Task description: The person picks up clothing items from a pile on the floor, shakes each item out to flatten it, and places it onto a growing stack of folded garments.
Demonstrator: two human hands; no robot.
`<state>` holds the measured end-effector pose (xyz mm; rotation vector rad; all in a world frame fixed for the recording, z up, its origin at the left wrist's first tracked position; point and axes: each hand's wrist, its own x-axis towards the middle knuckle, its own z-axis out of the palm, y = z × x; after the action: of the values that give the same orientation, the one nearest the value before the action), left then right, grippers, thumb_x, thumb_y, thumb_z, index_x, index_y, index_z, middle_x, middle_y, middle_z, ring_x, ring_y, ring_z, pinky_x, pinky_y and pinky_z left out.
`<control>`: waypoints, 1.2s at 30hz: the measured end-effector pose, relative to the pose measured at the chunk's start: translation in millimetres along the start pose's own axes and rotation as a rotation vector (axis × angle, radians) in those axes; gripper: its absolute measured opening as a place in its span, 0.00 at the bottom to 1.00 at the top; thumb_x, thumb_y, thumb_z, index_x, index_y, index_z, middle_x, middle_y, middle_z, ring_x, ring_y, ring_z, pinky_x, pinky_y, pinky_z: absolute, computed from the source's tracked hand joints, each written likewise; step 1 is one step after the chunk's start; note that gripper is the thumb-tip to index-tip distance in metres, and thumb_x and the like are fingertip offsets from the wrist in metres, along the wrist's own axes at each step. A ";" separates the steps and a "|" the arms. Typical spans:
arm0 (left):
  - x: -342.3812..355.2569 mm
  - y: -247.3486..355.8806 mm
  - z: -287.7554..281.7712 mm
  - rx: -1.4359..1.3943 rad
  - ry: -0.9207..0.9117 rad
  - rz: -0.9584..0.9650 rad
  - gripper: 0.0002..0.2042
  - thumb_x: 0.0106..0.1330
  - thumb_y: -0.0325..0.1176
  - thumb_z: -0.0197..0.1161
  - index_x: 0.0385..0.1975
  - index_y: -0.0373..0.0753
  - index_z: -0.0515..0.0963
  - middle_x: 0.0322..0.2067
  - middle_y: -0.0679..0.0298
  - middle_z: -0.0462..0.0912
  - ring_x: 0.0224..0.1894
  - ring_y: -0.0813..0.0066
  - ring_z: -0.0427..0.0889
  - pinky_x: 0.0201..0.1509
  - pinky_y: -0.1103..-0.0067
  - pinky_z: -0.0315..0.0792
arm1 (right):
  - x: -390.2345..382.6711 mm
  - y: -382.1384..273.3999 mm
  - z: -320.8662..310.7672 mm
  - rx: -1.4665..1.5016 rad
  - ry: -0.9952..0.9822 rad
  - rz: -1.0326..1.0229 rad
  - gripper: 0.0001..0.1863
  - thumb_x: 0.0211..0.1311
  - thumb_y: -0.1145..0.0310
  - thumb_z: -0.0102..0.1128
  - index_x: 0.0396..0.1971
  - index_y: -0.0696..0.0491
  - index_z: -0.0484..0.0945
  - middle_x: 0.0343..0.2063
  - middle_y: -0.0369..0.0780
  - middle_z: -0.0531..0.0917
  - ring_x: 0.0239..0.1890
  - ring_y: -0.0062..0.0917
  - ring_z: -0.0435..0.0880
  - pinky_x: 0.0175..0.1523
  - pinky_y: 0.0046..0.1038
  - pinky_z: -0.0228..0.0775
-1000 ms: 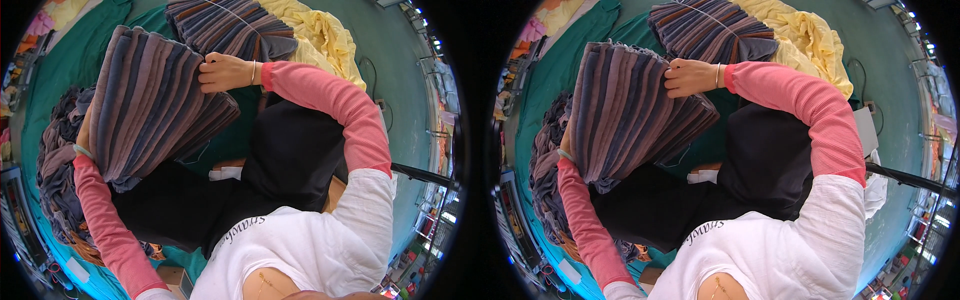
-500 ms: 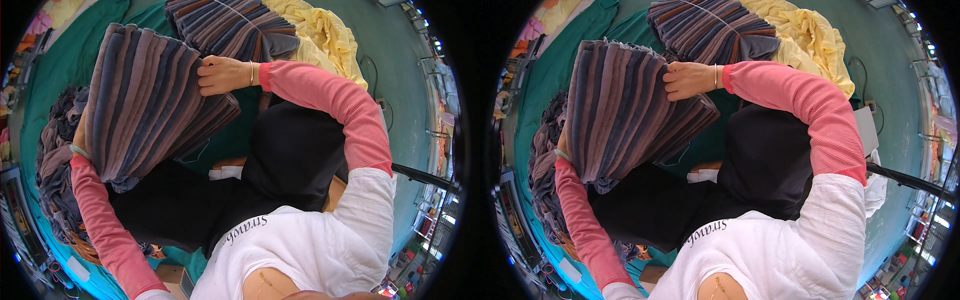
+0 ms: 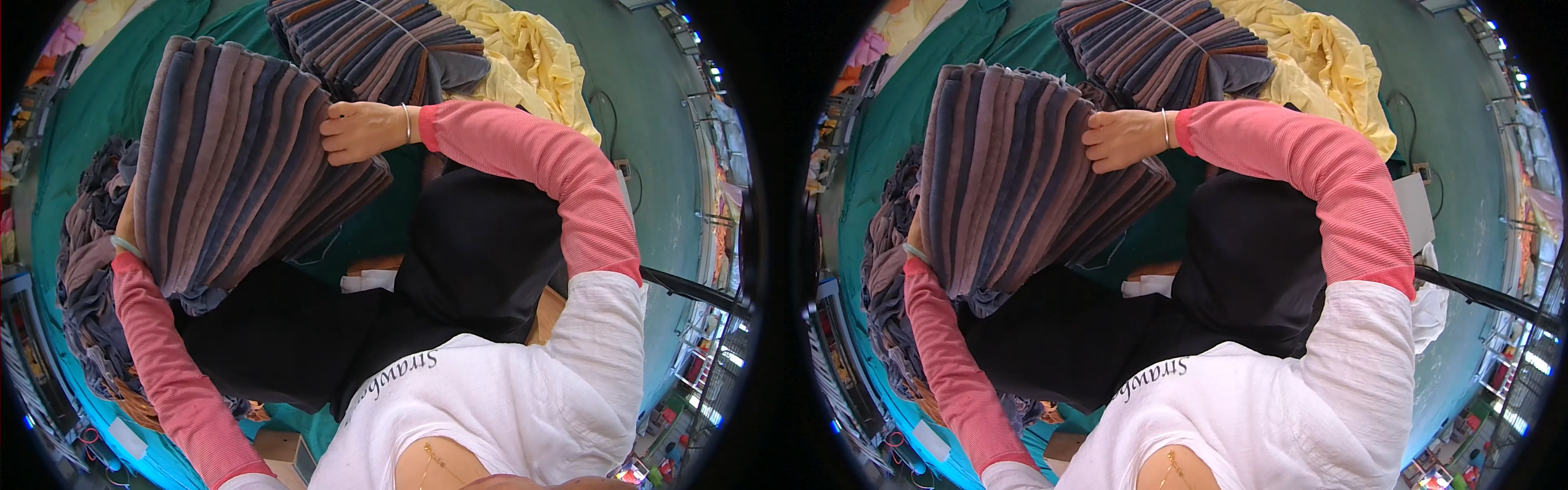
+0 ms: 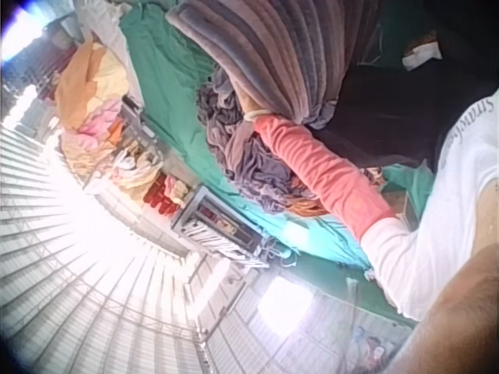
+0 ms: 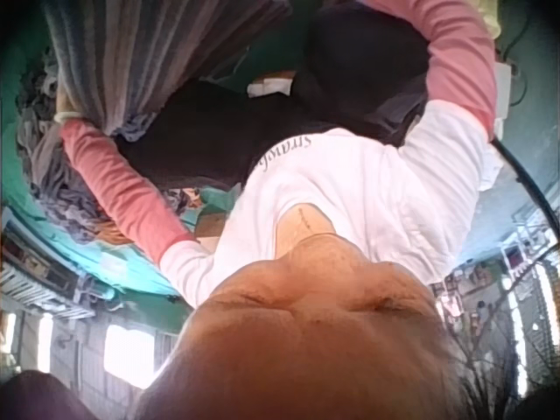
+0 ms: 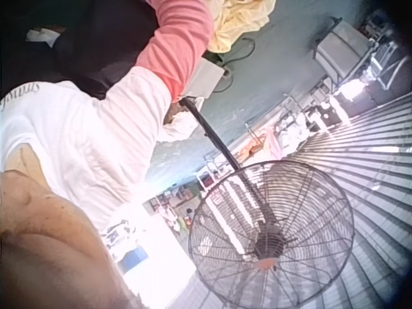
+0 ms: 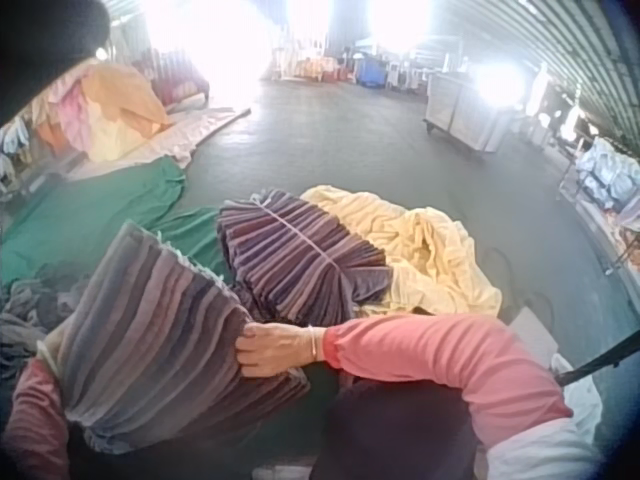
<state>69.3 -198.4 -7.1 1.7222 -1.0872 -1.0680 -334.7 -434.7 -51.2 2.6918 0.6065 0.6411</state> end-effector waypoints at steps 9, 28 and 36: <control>0.8 2.2 -1.1 0.013 0.016 -0.020 0.25 0.66 0.28 0.47 0.63 0.39 0.52 0.60 0.59 0.60 0.60 0.72 0.61 0.62 0.80 0.56 | -9.2 6.6 1.4 0.081 -0.013 -0.059 0.02 0.49 0.65 0.53 0.21 0.42 0.73 0.29 0.27 0.73 0.37 0.19 0.69 0.48 0.25 0.54; -3.7 -2.6 -4.3 0.007 0.021 0.018 0.24 0.66 0.28 0.47 0.63 0.39 0.52 0.59 0.59 0.61 0.59 0.72 0.62 0.61 0.80 0.57 | -13.0 10.4 19.1 0.041 -0.053 -0.059 0.03 0.50 0.66 0.53 0.26 0.41 0.74 0.27 0.27 0.71 0.37 0.19 0.69 0.48 0.26 0.55; -3.8 -2.2 -5.3 0.002 0.023 0.015 0.24 0.66 0.28 0.47 0.63 0.39 0.53 0.59 0.59 0.61 0.59 0.72 0.63 0.60 0.80 0.58 | -20.4 9.5 24.9 0.116 0.022 -0.039 0.01 0.50 0.66 0.53 0.22 0.42 0.73 0.26 0.28 0.70 0.35 0.20 0.68 0.46 0.25 0.55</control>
<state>73.7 -193.1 -6.6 1.7212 -1.0860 -1.0358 -336.0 -457.3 -76.0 2.7750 0.7211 0.6453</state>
